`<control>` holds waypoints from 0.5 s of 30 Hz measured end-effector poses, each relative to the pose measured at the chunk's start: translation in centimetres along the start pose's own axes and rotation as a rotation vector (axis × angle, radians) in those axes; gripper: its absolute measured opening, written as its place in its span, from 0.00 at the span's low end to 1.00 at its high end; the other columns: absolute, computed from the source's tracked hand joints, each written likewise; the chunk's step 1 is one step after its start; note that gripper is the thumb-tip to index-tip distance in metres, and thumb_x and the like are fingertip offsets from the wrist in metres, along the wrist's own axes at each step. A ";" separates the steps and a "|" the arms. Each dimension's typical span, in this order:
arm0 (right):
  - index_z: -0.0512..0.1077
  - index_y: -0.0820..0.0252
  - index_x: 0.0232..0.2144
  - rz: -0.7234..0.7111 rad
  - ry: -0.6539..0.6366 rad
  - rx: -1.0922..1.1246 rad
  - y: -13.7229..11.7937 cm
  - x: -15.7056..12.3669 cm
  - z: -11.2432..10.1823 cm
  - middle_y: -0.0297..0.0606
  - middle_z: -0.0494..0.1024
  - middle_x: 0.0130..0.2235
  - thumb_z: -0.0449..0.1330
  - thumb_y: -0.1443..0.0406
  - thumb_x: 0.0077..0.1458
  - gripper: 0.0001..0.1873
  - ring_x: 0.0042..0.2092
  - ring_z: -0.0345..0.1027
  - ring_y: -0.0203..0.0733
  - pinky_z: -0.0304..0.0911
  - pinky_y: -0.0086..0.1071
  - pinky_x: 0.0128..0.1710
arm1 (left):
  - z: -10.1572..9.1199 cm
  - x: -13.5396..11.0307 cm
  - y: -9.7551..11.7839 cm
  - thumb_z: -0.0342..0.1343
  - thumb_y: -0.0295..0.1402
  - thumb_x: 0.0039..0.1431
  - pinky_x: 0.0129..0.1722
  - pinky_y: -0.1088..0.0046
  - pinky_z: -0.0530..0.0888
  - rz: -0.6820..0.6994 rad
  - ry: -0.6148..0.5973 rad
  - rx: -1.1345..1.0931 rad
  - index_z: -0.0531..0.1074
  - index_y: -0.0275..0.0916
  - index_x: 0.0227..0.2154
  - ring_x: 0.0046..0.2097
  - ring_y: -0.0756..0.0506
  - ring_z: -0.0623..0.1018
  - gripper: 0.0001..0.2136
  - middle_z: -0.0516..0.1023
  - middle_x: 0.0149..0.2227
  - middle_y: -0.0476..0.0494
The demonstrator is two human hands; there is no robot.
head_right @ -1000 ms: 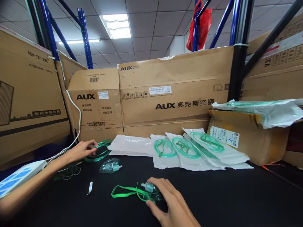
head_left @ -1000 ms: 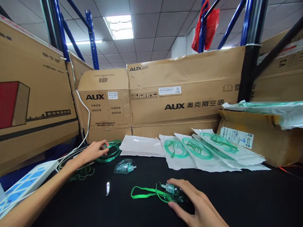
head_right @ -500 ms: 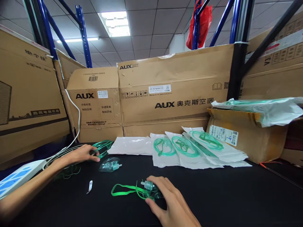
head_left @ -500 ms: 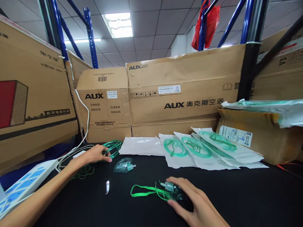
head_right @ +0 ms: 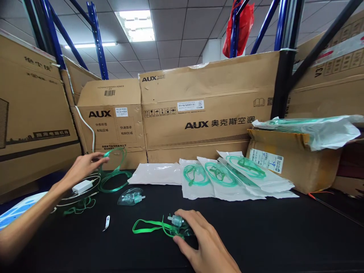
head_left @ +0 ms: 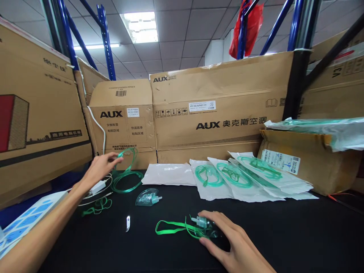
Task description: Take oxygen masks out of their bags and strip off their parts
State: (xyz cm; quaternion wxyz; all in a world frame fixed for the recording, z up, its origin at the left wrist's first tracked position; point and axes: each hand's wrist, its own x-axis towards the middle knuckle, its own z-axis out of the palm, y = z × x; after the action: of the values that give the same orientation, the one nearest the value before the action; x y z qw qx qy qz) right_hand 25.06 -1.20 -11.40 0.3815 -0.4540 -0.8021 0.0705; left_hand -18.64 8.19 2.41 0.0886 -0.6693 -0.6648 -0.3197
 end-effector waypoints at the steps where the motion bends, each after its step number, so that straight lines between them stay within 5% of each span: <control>1: 0.74 0.44 0.58 -0.003 -0.003 0.018 -0.1 0.1 -0.1 0.36 0.81 0.56 0.67 0.62 0.59 0.24 0.58 0.76 0.51 0.71 0.41 0.59 | -0.9 -0.1 0.7 0.50 0.55 0.63 0.41 0.72 0.70 -0.008 0.051 -0.007 0.78 0.36 0.45 0.42 0.38 0.81 0.26 0.85 0.37 0.44; 8: 0.75 0.45 0.57 -0.014 -0.007 0.064 -0.4 0.3 -0.4 0.36 0.81 0.56 0.66 0.63 0.59 0.23 0.58 0.76 0.50 0.72 0.39 0.58 | -5.1 -2.1 6.9 0.54 0.56 0.65 0.45 0.69 0.72 0.065 0.178 -0.180 0.78 0.36 0.50 0.42 0.42 0.79 0.27 0.85 0.42 0.45; 12: 0.76 0.43 0.57 -0.005 -0.069 0.044 0.7 0.0 -1.6 0.35 0.81 0.57 0.68 0.60 0.57 0.24 0.58 0.76 0.53 0.71 0.42 0.59 | -3.1 -4.3 9.8 0.59 0.58 0.58 0.37 0.70 0.77 0.113 0.065 -0.350 0.80 0.37 0.45 0.35 0.43 0.81 0.27 0.86 0.38 0.44; 15: 0.77 0.39 0.57 0.025 -0.127 -0.008 1.5 -0.6 -3.5 0.34 0.81 0.58 0.70 0.56 0.55 0.26 0.59 0.75 0.55 0.70 0.46 0.59 | -0.2 -7.4 11.8 0.60 0.53 0.62 0.36 0.69 0.78 0.212 -0.041 -0.440 0.81 0.40 0.44 0.34 0.43 0.82 0.21 0.86 0.36 0.46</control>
State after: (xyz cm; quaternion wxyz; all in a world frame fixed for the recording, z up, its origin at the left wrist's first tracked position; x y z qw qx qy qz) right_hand 28.61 -1.68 -9.96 0.3273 -0.4600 -0.8193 0.1005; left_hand -6.86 0.75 2.16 -0.0398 -0.7449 -0.5067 -0.4322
